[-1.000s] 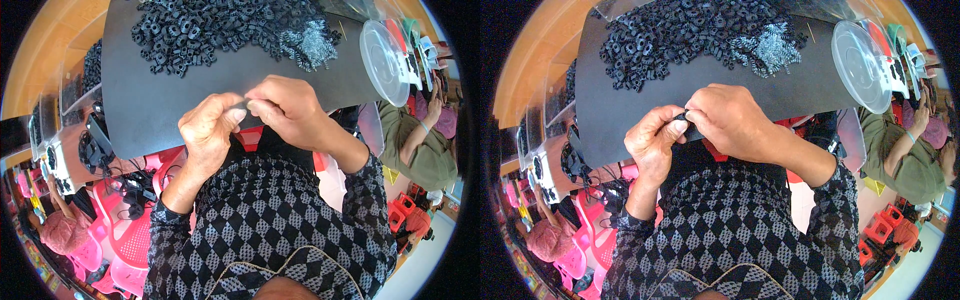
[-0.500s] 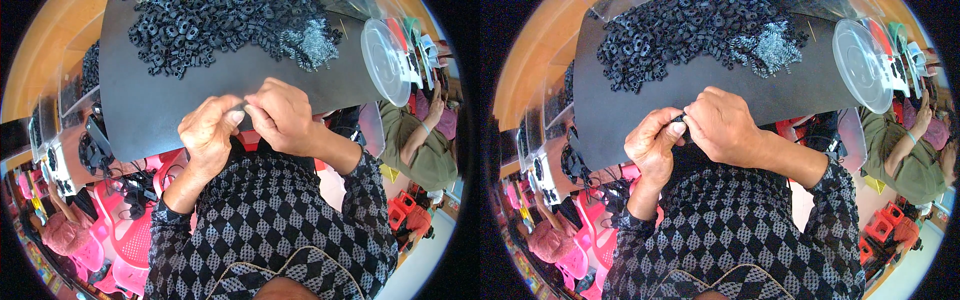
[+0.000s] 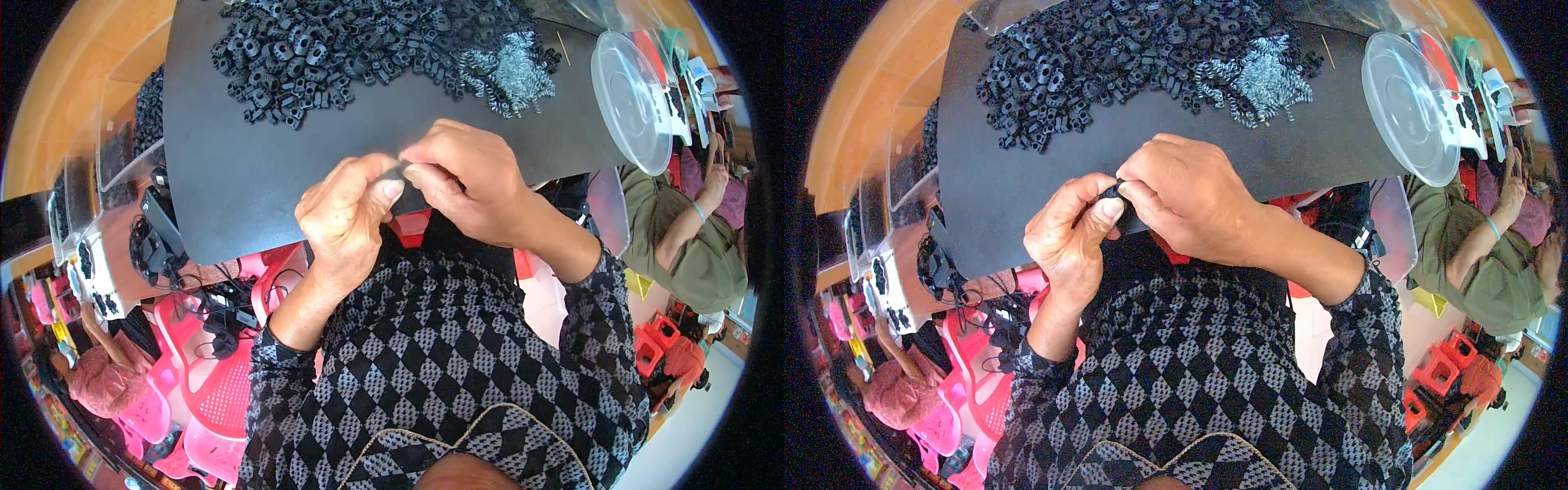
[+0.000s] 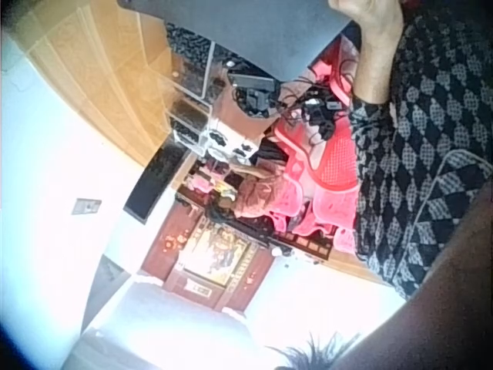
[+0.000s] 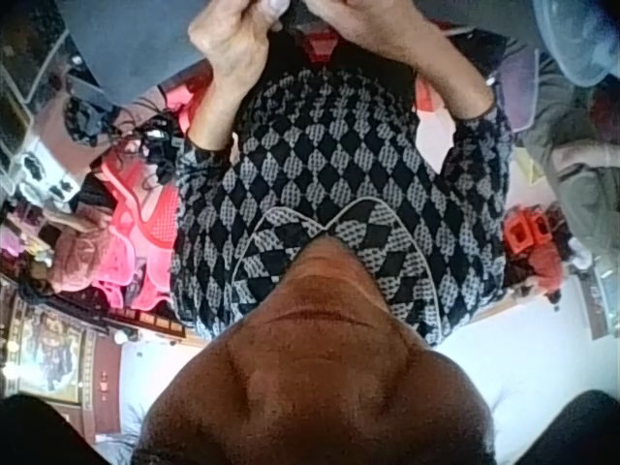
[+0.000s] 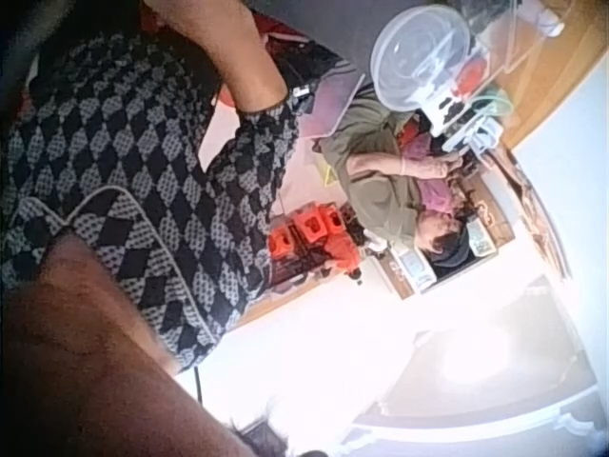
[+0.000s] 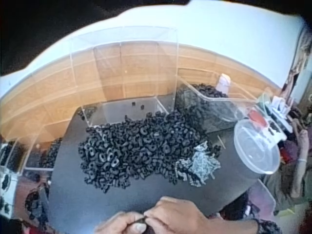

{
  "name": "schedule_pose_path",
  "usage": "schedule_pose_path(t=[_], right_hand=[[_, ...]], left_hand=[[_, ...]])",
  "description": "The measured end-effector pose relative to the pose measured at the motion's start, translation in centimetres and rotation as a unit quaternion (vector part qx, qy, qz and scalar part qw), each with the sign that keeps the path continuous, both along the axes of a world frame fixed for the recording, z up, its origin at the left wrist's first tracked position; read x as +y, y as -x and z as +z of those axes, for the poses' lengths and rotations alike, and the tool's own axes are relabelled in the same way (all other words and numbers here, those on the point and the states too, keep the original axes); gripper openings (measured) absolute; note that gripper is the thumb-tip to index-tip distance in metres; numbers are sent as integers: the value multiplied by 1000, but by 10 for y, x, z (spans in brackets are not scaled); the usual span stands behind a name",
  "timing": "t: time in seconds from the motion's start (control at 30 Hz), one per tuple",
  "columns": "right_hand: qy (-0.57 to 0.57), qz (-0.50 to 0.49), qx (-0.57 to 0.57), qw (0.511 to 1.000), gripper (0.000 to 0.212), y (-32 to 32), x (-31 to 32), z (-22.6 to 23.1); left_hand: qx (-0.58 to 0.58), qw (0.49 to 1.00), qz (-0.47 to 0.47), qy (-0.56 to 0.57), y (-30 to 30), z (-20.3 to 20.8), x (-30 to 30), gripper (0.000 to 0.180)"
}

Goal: Manually assembling small metal pins into black plastic components at a workbench.

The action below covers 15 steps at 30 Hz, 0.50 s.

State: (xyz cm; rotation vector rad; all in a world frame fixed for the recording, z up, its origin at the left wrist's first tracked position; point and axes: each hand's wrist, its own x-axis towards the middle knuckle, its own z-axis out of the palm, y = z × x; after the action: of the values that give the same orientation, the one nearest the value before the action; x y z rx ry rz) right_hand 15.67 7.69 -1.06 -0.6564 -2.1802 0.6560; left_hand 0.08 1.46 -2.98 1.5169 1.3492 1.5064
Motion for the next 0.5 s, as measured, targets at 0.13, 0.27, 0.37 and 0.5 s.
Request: schedule_pose_path(t=[0.13,0.27,0.37,0.5], right_hand=[[58,11,-10,998,14,-4,3,9],[48,35,-24,998,14,-6,9,12],[73,35,-34,996,11,-7,11,16],[103,35,-53,993,9,-10,11,19]], left_hand=[[-14,999,-23,25,2,2,0,13],[-26,999,-37,21,2,-1,2,13],[-54,997,-17,49,0,3,1,13],[-66,996,-9,59,0,3,1,14]])
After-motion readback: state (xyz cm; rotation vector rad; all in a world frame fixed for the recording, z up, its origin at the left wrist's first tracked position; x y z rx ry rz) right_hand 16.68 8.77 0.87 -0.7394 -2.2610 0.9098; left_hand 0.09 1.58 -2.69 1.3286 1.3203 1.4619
